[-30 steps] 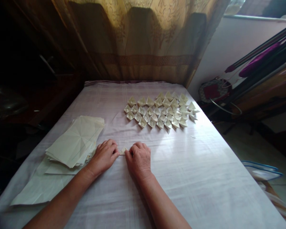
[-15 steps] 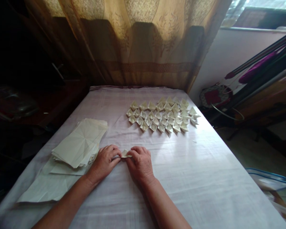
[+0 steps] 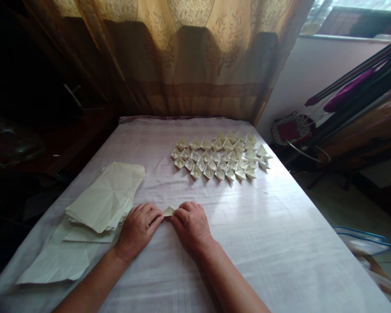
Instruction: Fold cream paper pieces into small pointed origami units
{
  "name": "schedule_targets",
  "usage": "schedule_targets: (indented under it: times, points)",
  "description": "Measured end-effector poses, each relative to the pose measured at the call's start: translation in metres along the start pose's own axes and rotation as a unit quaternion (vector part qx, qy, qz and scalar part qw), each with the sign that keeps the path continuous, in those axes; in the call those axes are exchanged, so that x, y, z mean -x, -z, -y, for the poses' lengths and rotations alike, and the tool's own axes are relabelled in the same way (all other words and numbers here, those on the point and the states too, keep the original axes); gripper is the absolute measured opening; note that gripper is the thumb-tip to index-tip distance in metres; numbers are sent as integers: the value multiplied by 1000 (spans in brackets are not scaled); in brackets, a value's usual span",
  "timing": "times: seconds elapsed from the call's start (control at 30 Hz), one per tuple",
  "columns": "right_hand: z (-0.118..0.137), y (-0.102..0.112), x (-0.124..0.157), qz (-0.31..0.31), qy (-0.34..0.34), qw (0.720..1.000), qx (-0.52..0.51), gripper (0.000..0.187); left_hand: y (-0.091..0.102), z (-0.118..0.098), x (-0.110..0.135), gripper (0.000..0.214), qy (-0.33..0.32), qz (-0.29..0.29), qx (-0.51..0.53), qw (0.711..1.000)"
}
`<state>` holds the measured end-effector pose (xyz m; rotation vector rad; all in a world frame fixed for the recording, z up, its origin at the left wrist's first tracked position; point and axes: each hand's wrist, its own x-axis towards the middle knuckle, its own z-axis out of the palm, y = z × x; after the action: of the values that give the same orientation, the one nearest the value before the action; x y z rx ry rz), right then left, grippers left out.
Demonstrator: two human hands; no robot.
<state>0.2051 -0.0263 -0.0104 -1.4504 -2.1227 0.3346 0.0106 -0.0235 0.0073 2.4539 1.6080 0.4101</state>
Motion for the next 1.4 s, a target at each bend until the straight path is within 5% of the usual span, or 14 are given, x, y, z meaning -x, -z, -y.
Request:
schedule_targets:
  times: [0.73,1.0,1.4]
  points:
    - [9,-10,-11,-42,-96,992,65,24,3,-11,-20,12,75,50,-37,995]
    - [6,-11,-9,-31,-111,993,18,14,-1,-11,-20,5,96,39,-14,995]
    - [12,-9,-10,-36,-120,992,29,14,-13,-3,-19,24,65,-2,39,997]
